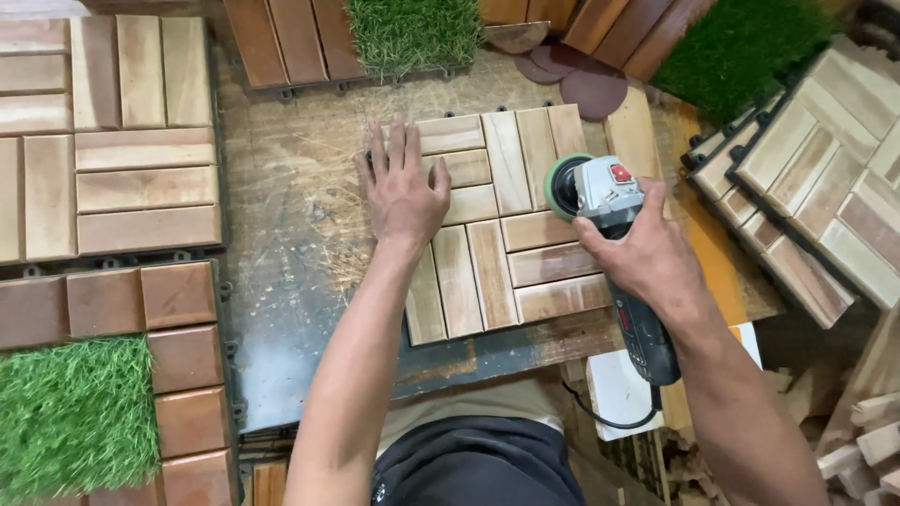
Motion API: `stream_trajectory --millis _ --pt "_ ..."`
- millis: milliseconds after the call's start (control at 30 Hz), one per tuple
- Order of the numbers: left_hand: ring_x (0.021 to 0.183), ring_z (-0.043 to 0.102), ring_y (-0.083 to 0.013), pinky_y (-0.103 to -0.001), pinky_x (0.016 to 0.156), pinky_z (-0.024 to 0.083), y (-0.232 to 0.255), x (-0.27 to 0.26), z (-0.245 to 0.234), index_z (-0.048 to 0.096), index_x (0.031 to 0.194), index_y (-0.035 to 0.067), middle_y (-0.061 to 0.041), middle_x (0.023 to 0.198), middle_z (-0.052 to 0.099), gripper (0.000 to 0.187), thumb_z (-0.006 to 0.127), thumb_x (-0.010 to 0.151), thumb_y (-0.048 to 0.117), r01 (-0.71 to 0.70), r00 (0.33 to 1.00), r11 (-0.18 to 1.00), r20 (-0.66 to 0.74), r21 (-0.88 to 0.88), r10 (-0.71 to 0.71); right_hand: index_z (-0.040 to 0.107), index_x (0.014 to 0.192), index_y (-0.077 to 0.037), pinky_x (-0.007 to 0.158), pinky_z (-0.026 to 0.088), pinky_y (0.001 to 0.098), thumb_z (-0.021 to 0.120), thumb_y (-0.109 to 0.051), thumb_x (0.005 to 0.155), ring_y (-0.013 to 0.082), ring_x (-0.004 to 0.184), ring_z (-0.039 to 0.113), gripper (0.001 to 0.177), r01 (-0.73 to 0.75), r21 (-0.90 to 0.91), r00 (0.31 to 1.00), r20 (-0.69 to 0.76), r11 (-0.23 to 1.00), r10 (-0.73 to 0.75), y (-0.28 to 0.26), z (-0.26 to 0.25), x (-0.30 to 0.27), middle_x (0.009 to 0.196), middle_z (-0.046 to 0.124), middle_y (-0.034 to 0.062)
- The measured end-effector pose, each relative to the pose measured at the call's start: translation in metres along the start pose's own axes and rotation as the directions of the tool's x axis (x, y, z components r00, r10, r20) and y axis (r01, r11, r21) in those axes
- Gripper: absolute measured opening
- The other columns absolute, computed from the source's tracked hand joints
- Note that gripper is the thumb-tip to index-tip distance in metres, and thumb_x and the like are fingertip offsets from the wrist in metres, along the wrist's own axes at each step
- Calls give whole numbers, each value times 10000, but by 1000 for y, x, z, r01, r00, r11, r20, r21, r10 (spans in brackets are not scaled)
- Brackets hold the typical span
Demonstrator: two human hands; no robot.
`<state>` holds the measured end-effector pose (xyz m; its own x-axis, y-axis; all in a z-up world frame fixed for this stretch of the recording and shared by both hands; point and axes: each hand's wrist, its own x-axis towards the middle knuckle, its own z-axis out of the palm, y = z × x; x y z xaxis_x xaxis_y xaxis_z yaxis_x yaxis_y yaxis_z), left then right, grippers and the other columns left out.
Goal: Sanding the surface of interlocking wooden deck tiles using an angle grinder with a sanding attachment.
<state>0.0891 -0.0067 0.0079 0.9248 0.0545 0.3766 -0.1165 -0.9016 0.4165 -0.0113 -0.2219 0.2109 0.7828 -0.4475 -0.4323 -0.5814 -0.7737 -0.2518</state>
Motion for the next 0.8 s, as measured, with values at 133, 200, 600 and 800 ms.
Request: stream_trajectory --millis 133,200,600,800 --pt "1512 293 -341 -658 1169 313 1 -2 -1 577 1440 121 -89 1553 483 622 629 902 429 -11 1000 1000 -1 -2 11 282 1501 -125 998 446 623 630 -650 852 544 1181 599 904 -22 17 999 -42 1000 22 3 1 9 1219 616 396" --pt "1498 325 -349 -654 1162 328 2 -1 -4 588 1420 116 -100 1528 510 608 640 893 415 -19 999 1000 -31 -11 19 284 1489 -125 1005 442 612 634 -653 861 533 1185 598 892 -5 31 996 -88 1000 8 1 1 17 1225 612 390" --pt "1499 335 -333 -639 1167 335 -2 0 -3 602 1410 135 -76 1538 504 591 658 880 390 -16 999 999 -41 -36 15 294 1464 -148 1004 456 610 619 -642 846 528 1183 609 855 112 34 993 19 993 -113 -44 21 8 1195 626 374" --pt "1505 339 -311 -628 1184 326 -7 -1 9 603 1401 158 -48 1539 503 525 625 907 336 6 997 997 -73 -82 -12 273 1453 -148 995 443 618 630 -633 897 518 1198 593 819 75 20 993 -88 997 -73 -38 6 42 1207 618 367"
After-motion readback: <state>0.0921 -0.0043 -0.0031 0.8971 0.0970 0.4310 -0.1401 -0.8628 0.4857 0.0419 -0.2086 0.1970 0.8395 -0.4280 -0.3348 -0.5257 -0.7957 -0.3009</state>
